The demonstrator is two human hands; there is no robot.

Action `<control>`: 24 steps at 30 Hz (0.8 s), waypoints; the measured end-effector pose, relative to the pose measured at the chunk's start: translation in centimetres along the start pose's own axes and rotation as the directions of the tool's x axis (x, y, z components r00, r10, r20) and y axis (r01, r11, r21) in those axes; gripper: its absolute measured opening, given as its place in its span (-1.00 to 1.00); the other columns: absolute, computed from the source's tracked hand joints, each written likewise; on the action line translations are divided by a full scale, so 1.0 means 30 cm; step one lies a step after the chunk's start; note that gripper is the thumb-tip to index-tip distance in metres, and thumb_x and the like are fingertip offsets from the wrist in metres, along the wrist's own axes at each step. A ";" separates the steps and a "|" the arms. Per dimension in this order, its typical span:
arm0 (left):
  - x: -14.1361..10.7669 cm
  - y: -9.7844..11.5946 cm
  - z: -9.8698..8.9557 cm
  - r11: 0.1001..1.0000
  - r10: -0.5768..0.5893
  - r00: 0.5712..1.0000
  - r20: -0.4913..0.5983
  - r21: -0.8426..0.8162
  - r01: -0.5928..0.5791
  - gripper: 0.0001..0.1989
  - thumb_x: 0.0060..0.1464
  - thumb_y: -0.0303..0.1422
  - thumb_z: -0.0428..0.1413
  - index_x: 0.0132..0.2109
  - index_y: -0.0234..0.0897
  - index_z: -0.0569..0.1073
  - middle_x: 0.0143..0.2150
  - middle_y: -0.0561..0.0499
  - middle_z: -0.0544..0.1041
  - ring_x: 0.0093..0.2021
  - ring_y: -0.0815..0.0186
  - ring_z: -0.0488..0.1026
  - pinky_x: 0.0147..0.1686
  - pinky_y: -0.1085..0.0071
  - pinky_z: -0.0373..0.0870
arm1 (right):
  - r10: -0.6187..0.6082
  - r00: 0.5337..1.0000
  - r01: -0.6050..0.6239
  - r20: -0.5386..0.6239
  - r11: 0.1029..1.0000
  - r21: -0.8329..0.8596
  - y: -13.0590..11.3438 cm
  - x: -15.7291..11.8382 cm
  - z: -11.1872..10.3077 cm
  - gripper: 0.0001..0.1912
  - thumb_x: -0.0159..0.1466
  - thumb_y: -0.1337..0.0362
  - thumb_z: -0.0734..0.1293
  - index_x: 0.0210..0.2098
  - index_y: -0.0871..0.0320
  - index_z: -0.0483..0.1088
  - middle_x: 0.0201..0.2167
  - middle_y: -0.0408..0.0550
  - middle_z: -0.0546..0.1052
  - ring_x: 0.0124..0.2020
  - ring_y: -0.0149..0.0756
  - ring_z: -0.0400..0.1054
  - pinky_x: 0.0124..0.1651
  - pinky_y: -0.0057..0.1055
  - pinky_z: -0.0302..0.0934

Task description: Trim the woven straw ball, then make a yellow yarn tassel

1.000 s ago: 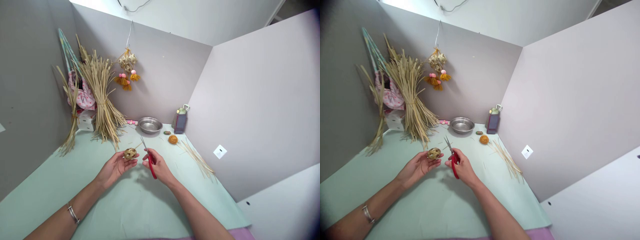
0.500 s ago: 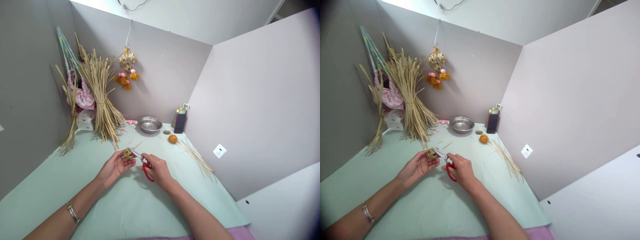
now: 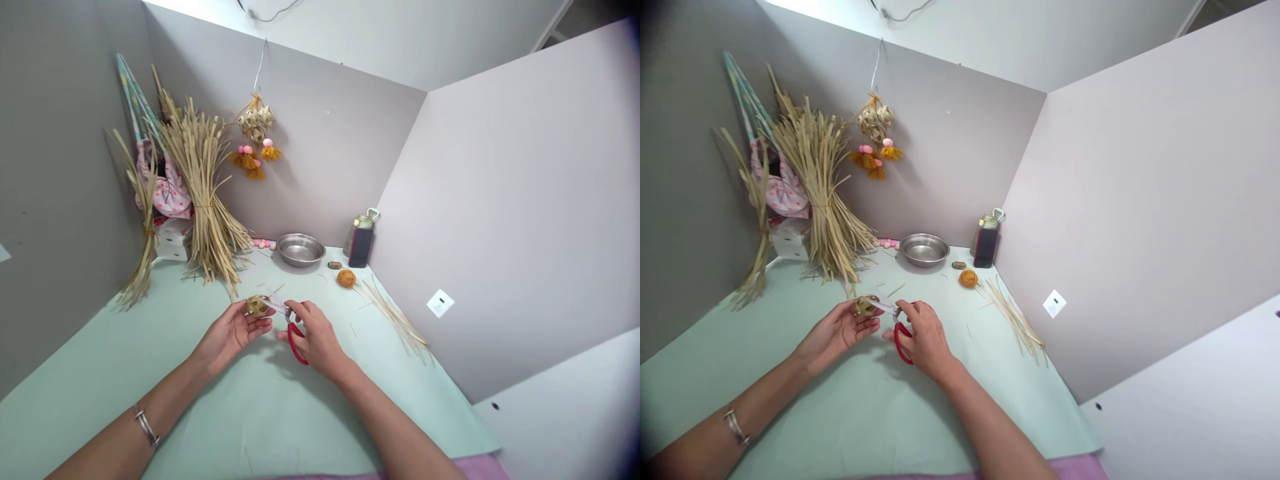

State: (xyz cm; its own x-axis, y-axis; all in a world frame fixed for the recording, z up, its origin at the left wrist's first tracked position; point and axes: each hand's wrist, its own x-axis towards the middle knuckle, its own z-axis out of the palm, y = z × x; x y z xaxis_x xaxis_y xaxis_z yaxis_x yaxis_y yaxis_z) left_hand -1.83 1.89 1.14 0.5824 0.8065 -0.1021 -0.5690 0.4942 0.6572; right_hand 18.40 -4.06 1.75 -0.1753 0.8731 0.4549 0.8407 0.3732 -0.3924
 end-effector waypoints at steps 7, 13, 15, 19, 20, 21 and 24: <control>0.002 -0.007 -0.006 1.000 0.001 1.000 -0.012 0.016 -0.001 -0.64 0.36 -0.40 -0.14 -0.13 -0.41 0.54 -0.20 -0.20 0.66 -0.25 0.16 0.63 -0.11 0.24 0.57 | -0.012 0.999 0.011 0.047 1.000 0.029 0.008 -0.003 0.004 -0.58 0.30 0.09 0.33 0.09 0.12 0.35 -0.28 -0.04 0.44 -0.25 -0.24 0.32 -0.16 -0.37 0.20; 0.003 -0.012 -0.015 0.998 0.004 1.000 0.014 0.060 -0.005 -0.66 0.35 -0.39 -0.12 -0.11 -0.41 0.54 -0.20 -0.18 0.65 -0.23 0.18 0.61 -0.08 0.25 0.56 | 0.003 0.997 -0.006 0.078 1.000 0.031 0.002 -0.003 0.001 -0.60 0.31 0.05 0.30 0.07 0.10 0.40 -0.33 -0.07 0.48 -0.35 -0.30 0.30 -0.25 -0.43 0.15; 0.001 -0.013 -0.017 0.997 0.000 1.000 0.020 0.082 -0.002 -0.66 0.35 -0.38 -0.12 -0.13 -0.42 0.54 -0.19 -0.19 0.65 -0.23 0.17 0.61 -0.06 0.24 0.55 | 0.051 0.993 -0.059 0.106 0.995 0.078 -0.003 -0.002 -0.003 -0.66 0.33 0.04 0.28 0.00 0.06 0.44 -0.41 -0.15 0.46 -0.43 -0.36 0.25 -0.33 -0.48 0.10; -0.001 -0.013 -0.011 0.993 -0.002 1.000 0.022 0.119 -0.001 -0.67 0.34 -0.38 -0.11 -0.13 -0.42 0.53 -0.18 -0.21 0.64 -0.22 0.16 0.60 -0.05 0.21 0.54 | 0.160 0.982 -0.176 0.097 0.966 0.190 -0.005 0.005 -0.006 -0.68 0.30 0.00 0.29 -0.11 0.07 0.48 -0.56 -0.25 0.33 -0.52 -0.41 0.11 -0.39 -0.50 0.05; -0.002 -0.013 -0.008 0.992 -0.002 1.000 0.023 0.125 -0.001 -0.68 0.34 -0.38 -0.11 -0.12 -0.42 0.52 -0.17 -0.22 0.64 -0.22 0.16 0.60 -0.05 0.21 0.53 | 0.192 0.978 -0.207 0.087 0.955 0.213 -0.003 0.007 -0.007 -0.66 0.28 -0.01 0.30 -0.11 0.07 0.47 -0.57 -0.26 0.31 -0.52 -0.40 0.09 -0.39 -0.49 0.06; -0.002 -0.013 -0.005 0.991 -0.004 1.000 0.022 0.130 0.002 -0.69 0.34 -0.38 -0.10 -0.11 -0.42 0.52 -0.17 -0.22 0.64 -0.23 0.17 0.60 -0.05 0.22 0.53 | 0.221 0.972 -0.233 0.079 0.944 0.232 -0.001 0.009 -0.007 -0.65 0.27 -0.02 0.31 -0.10 0.08 0.47 -0.58 -0.26 0.30 -0.52 -0.40 0.09 -0.39 -0.49 0.07; -0.004 -0.013 0.001 0.990 -0.006 1.000 0.010 0.141 0.004 -0.71 0.33 -0.39 -0.08 -0.10 -0.42 0.51 -0.16 -0.21 0.63 -0.23 0.18 0.60 -0.05 0.24 0.54 | 0.234 0.970 -0.241 0.059 0.932 0.270 0.004 0.012 -0.012 -0.61 0.25 -0.01 0.33 -0.03 0.08 0.43 -0.46 -0.20 0.38 -0.46 -0.36 0.18 -0.33 -0.46 0.15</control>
State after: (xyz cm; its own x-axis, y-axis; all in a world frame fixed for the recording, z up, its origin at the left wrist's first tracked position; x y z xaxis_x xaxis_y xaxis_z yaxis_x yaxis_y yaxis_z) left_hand -1.64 1.58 0.92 0.5917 0.8002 -0.0982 -0.4789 0.4468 0.7557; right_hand 18.63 -3.81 2.15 -0.0036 0.9531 0.3027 0.6878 0.2221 -0.6911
